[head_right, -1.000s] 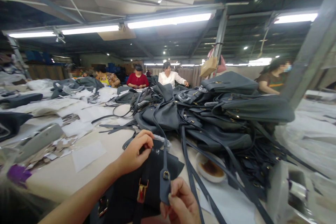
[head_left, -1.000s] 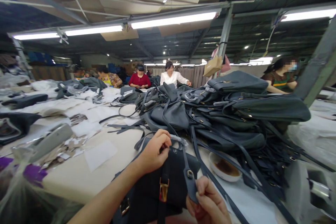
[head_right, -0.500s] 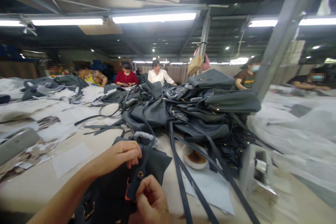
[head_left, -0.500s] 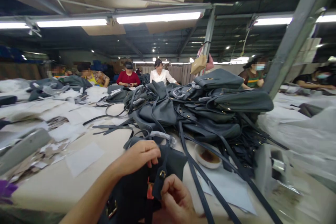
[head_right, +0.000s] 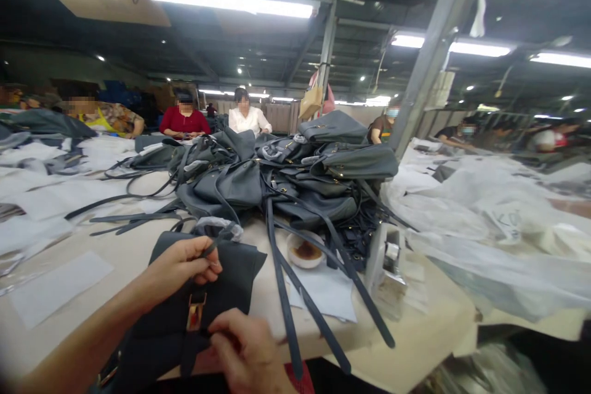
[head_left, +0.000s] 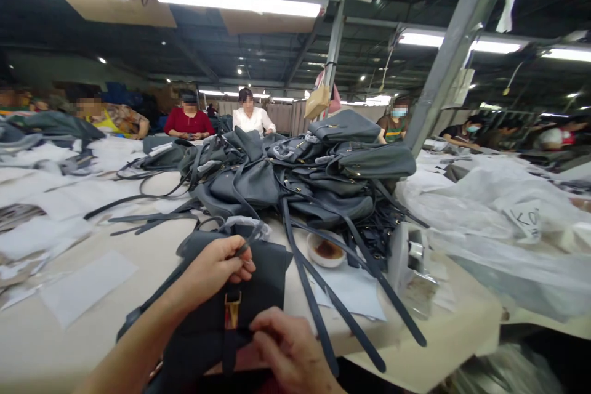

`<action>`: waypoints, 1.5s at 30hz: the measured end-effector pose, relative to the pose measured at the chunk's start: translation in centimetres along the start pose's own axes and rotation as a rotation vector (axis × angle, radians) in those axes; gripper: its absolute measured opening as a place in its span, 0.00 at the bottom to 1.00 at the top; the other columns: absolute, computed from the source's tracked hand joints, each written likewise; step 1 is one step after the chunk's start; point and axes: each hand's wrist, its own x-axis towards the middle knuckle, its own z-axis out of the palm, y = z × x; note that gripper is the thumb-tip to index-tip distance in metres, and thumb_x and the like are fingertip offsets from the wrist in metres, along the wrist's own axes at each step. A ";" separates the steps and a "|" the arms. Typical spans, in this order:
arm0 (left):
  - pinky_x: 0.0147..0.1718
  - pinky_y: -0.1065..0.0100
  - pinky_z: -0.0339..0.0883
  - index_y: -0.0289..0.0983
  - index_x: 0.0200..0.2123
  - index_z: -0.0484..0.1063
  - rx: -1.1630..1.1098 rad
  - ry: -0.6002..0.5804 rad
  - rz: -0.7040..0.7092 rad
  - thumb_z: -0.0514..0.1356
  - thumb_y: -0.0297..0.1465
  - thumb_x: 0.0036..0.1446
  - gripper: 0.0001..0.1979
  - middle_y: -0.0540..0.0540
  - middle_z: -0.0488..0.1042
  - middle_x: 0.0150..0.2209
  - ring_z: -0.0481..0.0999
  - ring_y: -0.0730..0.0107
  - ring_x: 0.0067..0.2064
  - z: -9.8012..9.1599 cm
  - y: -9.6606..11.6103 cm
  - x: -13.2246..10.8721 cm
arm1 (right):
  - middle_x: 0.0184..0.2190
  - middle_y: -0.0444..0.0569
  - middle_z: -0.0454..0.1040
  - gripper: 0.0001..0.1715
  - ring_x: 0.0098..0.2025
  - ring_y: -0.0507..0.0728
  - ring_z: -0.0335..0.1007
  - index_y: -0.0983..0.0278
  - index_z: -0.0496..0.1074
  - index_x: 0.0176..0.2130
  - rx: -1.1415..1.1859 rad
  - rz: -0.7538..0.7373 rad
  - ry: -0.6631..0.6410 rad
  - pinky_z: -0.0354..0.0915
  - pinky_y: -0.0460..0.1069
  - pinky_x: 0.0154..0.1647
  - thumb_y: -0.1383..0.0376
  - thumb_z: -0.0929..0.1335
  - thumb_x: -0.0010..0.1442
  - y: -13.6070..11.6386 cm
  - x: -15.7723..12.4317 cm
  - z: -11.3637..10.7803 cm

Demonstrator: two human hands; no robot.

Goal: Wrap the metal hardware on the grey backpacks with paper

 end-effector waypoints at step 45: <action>0.31 0.68 0.68 0.36 0.32 0.65 -0.373 -0.019 -0.054 0.62 0.42 0.54 0.15 0.44 0.81 0.33 0.78 0.67 0.31 -1.5 -1.7 0.1 | 0.39 0.51 0.81 0.16 0.39 0.60 0.79 0.61 0.76 0.44 -0.724 -0.107 0.535 0.75 0.50 0.43 0.57 0.66 0.59 4.5 -1.3 -16.9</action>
